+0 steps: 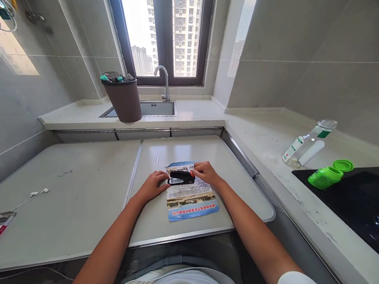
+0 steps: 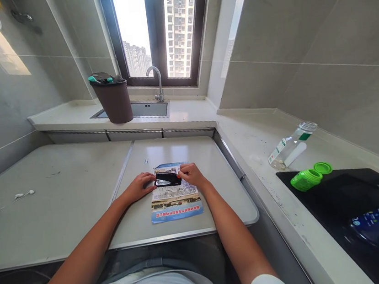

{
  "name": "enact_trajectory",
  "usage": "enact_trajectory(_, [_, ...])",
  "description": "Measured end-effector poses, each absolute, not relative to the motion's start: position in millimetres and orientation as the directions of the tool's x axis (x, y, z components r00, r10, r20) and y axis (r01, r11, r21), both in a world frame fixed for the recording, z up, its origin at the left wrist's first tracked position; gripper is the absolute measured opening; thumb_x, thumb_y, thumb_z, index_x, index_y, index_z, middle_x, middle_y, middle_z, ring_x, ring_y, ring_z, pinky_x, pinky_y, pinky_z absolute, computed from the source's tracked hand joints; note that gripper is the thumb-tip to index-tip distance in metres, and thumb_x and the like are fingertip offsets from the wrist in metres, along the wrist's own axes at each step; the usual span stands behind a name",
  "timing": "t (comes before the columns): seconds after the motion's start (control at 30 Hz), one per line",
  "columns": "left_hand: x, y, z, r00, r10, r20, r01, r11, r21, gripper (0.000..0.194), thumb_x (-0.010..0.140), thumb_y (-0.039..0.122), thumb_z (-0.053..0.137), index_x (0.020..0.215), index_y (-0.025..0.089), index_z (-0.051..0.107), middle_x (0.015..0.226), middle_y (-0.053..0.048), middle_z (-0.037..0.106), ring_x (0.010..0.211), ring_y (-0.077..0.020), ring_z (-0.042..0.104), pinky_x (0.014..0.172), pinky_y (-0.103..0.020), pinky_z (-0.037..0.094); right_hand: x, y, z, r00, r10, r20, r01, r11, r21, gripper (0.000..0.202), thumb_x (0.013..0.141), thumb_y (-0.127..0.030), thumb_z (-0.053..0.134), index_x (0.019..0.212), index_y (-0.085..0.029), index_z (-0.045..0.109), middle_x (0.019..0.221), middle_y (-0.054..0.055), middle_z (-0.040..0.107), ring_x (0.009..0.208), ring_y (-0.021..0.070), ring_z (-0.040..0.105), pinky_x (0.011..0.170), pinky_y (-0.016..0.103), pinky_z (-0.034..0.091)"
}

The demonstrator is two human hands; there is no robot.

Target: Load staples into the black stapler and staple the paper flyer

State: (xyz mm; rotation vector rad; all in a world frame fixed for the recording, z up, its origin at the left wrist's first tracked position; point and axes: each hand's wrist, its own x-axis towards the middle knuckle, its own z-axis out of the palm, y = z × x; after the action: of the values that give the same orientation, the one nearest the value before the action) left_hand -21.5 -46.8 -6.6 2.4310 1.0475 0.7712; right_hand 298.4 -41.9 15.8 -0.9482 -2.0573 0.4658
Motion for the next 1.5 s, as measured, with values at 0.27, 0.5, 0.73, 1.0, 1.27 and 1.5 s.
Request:
enact_trajectory(0.27, [-21, -46, -7, 0.566, 0.766, 0.305, 0.570, -0.631, 0.527, 0.029, 0.094, 0.044, 0.069, 0.114, 0.024, 0.075, 0.129, -0.010, 0.071, 0.120, -0.0301, 0.063, 0.107, -0.045, 0.046, 299, -38, 12, -0.379, 0.794, 0.475, 0.399, 0.603, -0.690, 0.045, 0.088, -0.030, 0.056, 0.048, -0.020, 0.039, 0.057, -0.003, 0.039, 0.055, 0.0098, 0.033, 0.056, 0.028, 0.028])
enact_trajectory(0.5, [-22, -45, -13, 0.533, 0.789, 0.307, 0.577, -0.604, 0.550, 0.033, 0.091, 0.044, 0.071, 0.116, 0.021, 0.075, 0.129, -0.012, 0.071, 0.119, -0.0316, 0.062, 0.107, -0.047, 0.046, 298, -35, 5, -0.397, 0.792, 0.464, 0.359, 0.599, -0.715, 0.047, 0.091, -0.029, 0.055, 0.052, -0.022, 0.029, 0.057, -0.005, 0.030, 0.056, 0.0099, 0.027, 0.057, 0.028, 0.026])
enact_trajectory(0.73, [-22, -43, -10, 0.525, 0.791, 0.314, 0.556, -0.598, 0.577, 0.032, 0.093, 0.046, 0.068, 0.111, 0.021, 0.078, 0.118, -0.011, 0.075, 0.111, -0.0313, 0.065, 0.101, -0.046, 0.049, 277, -44, 12, -0.450, 0.737, 0.505, 0.433, 0.674, -0.598, 0.022, 0.098, -0.044, 0.070, 0.100, -0.021, 0.073, 0.093, 0.006, 0.070, 0.092, 0.0216, 0.059, 0.088, 0.036, 0.050])
enact_trajectory(1.0, [-23, -51, 2, 0.382, 0.862, 0.334, 0.475, -0.493, 0.729, 0.036, 0.093, 0.052, 0.068, 0.107, 0.022, 0.081, 0.099, -0.006, 0.079, 0.082, -0.0217, 0.070, 0.080, -0.034, 0.055, 260, -53, 9, -0.543, 0.726, 0.422, 0.543, 0.687, -0.482, 0.035, 0.096, -0.032, 0.075, 0.129, -0.023, 0.068, 0.121, 0.011, 0.074, 0.115, 0.0269, 0.066, 0.102, 0.043, 0.051])
enact_trajectory(1.27, [-15, -49, 6, 0.229, 0.957, 0.177, 0.018, -0.185, 0.983, 0.056, 0.077, 0.059, 0.087, 0.111, 0.016, 0.078, 0.090, -0.008, 0.076, 0.082, -0.0229, 0.073, 0.073, -0.036, 0.064, 258, -60, 16, -0.660, 0.524, 0.538, 0.541, 0.829, -0.144, 0.034, 0.108, -0.023, 0.053, 0.138, -0.031, 0.066, 0.135, 0.008, 0.074, 0.119, 0.0273, 0.065, 0.103, 0.047, 0.046])
enact_trajectory(1.5, [-23, -45, 5, 0.245, 0.968, -0.058, -0.232, 0.117, 0.966, 0.058, 0.077, 0.045, 0.094, 0.120, 0.014, 0.071, 0.109, -0.013, 0.080, 0.102, -0.0224, 0.077, 0.099, -0.035, 0.062, 250, -63, 12, -0.706, 0.457, 0.541, 0.525, 0.850, -0.032, 0.038, 0.114, -0.021, 0.038, 0.142, -0.035, 0.060, 0.129, 0.005, 0.075, 0.107, 0.0217, 0.065, 0.096, 0.044, 0.044])
